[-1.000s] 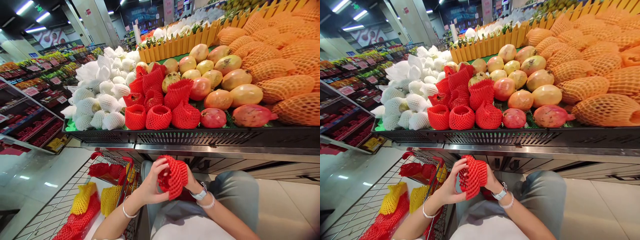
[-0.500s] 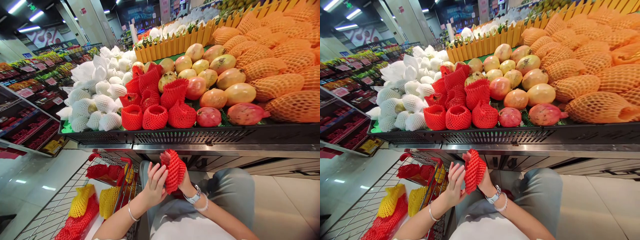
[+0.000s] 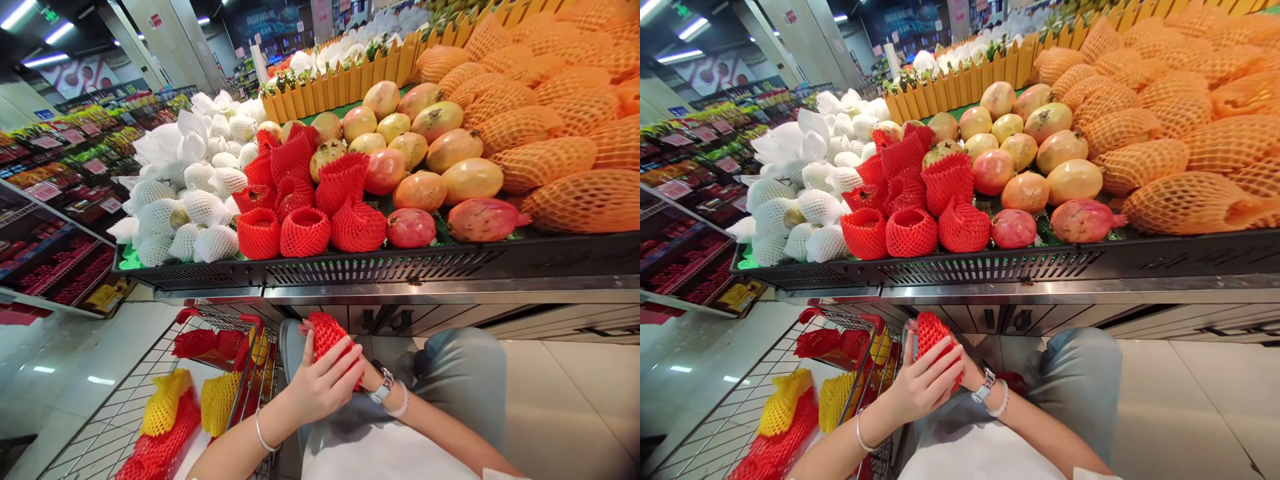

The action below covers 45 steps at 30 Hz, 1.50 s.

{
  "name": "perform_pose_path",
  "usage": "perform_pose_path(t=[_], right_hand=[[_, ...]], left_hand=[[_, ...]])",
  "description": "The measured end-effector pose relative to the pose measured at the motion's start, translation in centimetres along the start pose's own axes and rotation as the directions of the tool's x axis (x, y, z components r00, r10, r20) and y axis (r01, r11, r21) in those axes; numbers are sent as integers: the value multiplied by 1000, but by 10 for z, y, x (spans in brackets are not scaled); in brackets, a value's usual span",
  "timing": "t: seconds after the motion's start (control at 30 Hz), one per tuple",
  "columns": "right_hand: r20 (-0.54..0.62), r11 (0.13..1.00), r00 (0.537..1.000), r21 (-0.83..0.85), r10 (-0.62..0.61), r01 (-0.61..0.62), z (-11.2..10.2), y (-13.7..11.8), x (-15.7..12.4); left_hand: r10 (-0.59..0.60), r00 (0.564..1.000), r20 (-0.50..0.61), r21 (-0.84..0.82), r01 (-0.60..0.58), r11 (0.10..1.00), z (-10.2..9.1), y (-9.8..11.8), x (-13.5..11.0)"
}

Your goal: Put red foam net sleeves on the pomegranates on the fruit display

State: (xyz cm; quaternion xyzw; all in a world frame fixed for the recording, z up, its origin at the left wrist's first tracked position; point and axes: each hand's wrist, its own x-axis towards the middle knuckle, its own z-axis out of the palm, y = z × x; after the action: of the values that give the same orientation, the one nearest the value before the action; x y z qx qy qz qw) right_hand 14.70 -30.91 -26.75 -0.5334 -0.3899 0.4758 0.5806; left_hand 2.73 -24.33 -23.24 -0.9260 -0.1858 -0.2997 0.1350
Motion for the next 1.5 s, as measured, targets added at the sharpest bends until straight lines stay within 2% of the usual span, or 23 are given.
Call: perform_pose_path(t=[0.07,0.13,0.17,0.2,0.23,0.27,0.3,0.33,0.4,0.43,0.47,0.5,0.67,0.83,0.93,1.03,1.1,1.17,1.23,1.27,1.33,1.4,1.5], right_hand=[[9,999,1000,33,29,-30,-2,1,1],[147,985,987,146,65,-86,1,-2,20],[275,962,959,236,73,-141,3,-3,34],[444,914,894,333,63,-230,6,-5,49],[505,890,862,375,38,-259,8,-6,64],[545,871,838,402,20,-282,9,-7,77],[575,860,818,414,6,-297,9,-7,88],[602,857,799,416,-9,-304,9,-5,95],[699,830,714,427,-51,-359,6,-1,101],[742,811,667,434,-75,-392,4,3,101],[771,791,629,442,-94,-424,2,6,99],[792,774,602,446,-107,-450,0,9,98],[820,760,559,441,-124,-478,-4,14,96],[843,770,509,438,-174,-464,-9,8,102],[882,826,401,408,-247,-389,-8,8,105],[931,897,312,294,-191,-330,-10,5,106],[950,895,291,221,-109,-387,-17,-2,104],[962,859,266,192,-69,-474,-30,-13,102],[962,824,266,195,-56,-533,-46,-26,100],[957,823,287,200,-48,-532,-54,-31,101],[923,849,383,226,-31,-478,-70,-39,103],[876,889,481,249,-37,-385,-82,-41,107],[815,915,574,290,-82,-281,-97,-40,111]], left_hand=[[-8,1000,16,16,7,1000,-1,2,2],[59,998,2,-33,-59,998,-1,2,0],[106,994,-23,-76,-107,991,0,0,-3],[138,988,-74,-122,-146,982,0,-2,-6],[123,982,-143,-171,-147,974,0,-6,-10],[31,978,-207,-233,-80,969,0,-10,-13],[-135,960,-245,-320,52,946,0,-14,-16],[-344,910,-232,-433,220,874,1,-18,-18],[-658,753,-16,-643,496,583,2,-27,-18],[-713,691,122,-693,574,437,3,-30,-17],[-719,659,220,-713,612,343,3,-32,-16],[-708,650,275,-714,631,303,3,-34,-15],[-712,642,284,-657,671,343,1,-34,-15],[-657,658,367,-694,664,278,0,-27,-16],[-684,599,416,-694,695,187,10,-26,-17],[-717,516,468,-667,739,96,23,-33,-15],[-693,538,480,-617,769,169,23,-41,-7],[-596,649,473,-555,745,370,10,-51,9],[-456,780,428,-508,625,592,-17,-65,35],[-409,831,376,-487,553,676,-33,-73,52],[-358,903,236,-415,427,804,-62,-97,93],[-405,909,100,-270,417,868,-78,-132,139],[-490,869,66,-3,492,871,-72,-195,203]])
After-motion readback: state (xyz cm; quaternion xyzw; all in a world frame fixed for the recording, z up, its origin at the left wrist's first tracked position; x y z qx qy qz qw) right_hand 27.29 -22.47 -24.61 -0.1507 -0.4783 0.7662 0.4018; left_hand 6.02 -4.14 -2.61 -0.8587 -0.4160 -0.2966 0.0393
